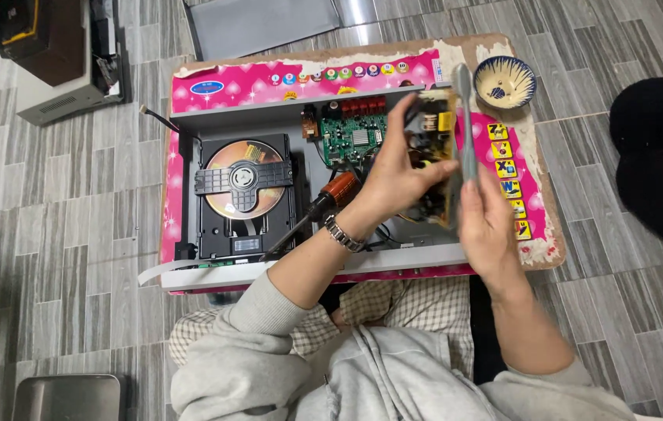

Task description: Cleaning a circuit board with a cotton swab and using a screwdriver to manipulate components inside an electronic device

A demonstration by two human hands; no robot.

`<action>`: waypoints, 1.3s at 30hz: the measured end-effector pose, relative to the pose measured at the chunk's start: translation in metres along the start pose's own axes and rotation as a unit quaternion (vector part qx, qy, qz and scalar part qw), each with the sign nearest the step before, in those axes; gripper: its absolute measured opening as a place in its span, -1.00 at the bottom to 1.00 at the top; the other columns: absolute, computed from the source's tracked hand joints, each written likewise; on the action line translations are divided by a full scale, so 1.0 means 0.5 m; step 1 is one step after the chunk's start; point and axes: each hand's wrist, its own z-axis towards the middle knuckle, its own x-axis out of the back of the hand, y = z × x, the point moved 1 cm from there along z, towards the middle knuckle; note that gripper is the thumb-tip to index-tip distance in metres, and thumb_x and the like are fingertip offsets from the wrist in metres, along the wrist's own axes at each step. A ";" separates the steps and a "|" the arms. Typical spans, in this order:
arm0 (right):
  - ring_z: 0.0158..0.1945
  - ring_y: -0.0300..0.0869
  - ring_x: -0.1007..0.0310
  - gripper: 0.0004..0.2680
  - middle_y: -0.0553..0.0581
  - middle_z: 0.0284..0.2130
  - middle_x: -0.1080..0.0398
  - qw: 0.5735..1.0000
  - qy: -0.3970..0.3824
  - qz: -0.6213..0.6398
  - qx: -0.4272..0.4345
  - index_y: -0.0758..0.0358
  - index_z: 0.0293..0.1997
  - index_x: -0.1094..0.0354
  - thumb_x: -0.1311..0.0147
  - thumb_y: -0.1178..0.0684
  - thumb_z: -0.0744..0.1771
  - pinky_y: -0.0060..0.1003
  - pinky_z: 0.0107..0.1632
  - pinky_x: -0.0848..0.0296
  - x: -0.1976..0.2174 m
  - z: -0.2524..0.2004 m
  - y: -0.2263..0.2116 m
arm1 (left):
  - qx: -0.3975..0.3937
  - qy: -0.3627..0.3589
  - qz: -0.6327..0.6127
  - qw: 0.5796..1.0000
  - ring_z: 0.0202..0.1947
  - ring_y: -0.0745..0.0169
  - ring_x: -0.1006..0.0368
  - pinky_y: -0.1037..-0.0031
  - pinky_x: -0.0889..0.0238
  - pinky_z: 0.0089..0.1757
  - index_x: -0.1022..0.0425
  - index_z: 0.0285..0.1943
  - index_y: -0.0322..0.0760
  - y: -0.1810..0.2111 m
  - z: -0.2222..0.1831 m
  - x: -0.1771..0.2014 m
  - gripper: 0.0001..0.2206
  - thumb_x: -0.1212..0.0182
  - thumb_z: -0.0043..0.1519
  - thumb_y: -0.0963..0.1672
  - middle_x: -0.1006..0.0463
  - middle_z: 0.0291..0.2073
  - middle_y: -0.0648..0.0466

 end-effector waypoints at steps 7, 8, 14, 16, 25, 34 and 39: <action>-0.27 -0.07 -0.36 -0.67 0.33 -0.37 -0.46 0.989 0.045 -0.089 0.113 0.46 0.45 -0.12 0.15 0.25 0.45 -0.19 -0.17 -0.30 0.048 -0.020 -0.049 | 0.036 -0.004 -0.003 0.999 0.39 -0.71 0.08 -0.28 0.02 0.27 0.22 0.51 -0.44 0.027 0.010 0.028 -0.09 -0.43 0.08 -0.22 0.03 0.37 -0.57; -0.35 -0.05 -0.36 -0.68 0.33 -0.44 -0.44 0.989 0.021 -0.097 0.108 0.44 0.41 -0.18 0.13 0.25 0.44 -0.18 -0.23 -0.31 0.047 -0.022 -0.050 | 0.033 -0.013 -0.005 0.999 0.39 -0.73 0.09 -0.30 0.02 0.26 0.21 0.51 -0.43 0.026 0.010 0.026 -0.10 -0.43 0.08 -0.23 0.03 0.37 -0.58; -0.55 -0.26 -0.25 -0.63 0.10 -0.61 -0.40 0.994 -0.095 -0.037 -0.033 0.20 0.30 -0.31 0.05 0.30 0.32 -0.40 -0.43 -0.29 0.103 -0.043 -0.010 | 0.016 -0.034 0.030 0.999 0.28 -0.43 -0.18 -0.09 -0.24 0.19 0.16 0.48 -0.32 -0.011 0.018 0.039 -0.09 -0.48 0.02 -0.22 -0.12 0.32 -0.38; -0.56 -0.29 -0.18 -0.59 0.07 -0.54 -0.40 0.992 -0.084 -0.051 -0.079 0.16 0.34 -0.28 0.04 0.30 0.31 -0.46 -0.49 -0.19 0.110 -0.026 -0.034 | -0.006 -0.055 0.077 0.996 0.20 -0.12 -0.40 0.12 -0.44 0.15 0.13 0.46 -0.23 -0.017 0.015 0.034 -0.10 -0.47 0.00 -0.23 -0.27 0.26 -0.18; -0.53 -0.33 -0.10 -0.64 0.02 -0.57 -0.29 0.986 -0.119 -0.037 -0.107 0.24 0.29 -0.35 0.04 0.30 0.33 -0.49 -0.49 -0.07 0.142 -0.009 -0.054 | 0.027 -0.040 0.132 0.990 0.19 -0.13 -0.41 0.13 -0.42 0.12 0.10 0.45 -0.29 -0.010 0.014 0.035 -0.08 -0.51 -0.06 -0.17 -0.32 0.22 -0.19; -0.73 -0.29 -0.01 -0.61 0.13 -0.67 -0.39 0.984 -0.093 -0.152 -0.023 0.26 0.26 -0.37 -0.02 0.33 0.27 -0.38 -0.66 0.07 0.147 -0.006 -0.083 | 0.007 -0.032 0.144 0.989 0.17 -0.05 -0.41 0.23 -0.40 0.10 0.03 0.42 -0.34 -0.013 0.010 0.035 -0.12 -0.52 -0.05 -0.15 -0.35 0.21 -0.16; -0.75 -0.28 -0.08 -0.65 0.08 -0.35 -0.62 0.967 -0.157 -0.199 -0.033 0.07 0.13 -0.46 -0.10 0.27 0.24 -0.35 -0.69 -0.05 0.160 0.000 -0.090 | -0.003 -0.038 0.202 0.979 0.05 -0.02 -0.50 0.25 -0.48 0.00 0.07 0.42 -0.30 -0.024 0.012 0.034 -0.03 -0.59 -0.10 -0.09 -0.38 0.18 -0.16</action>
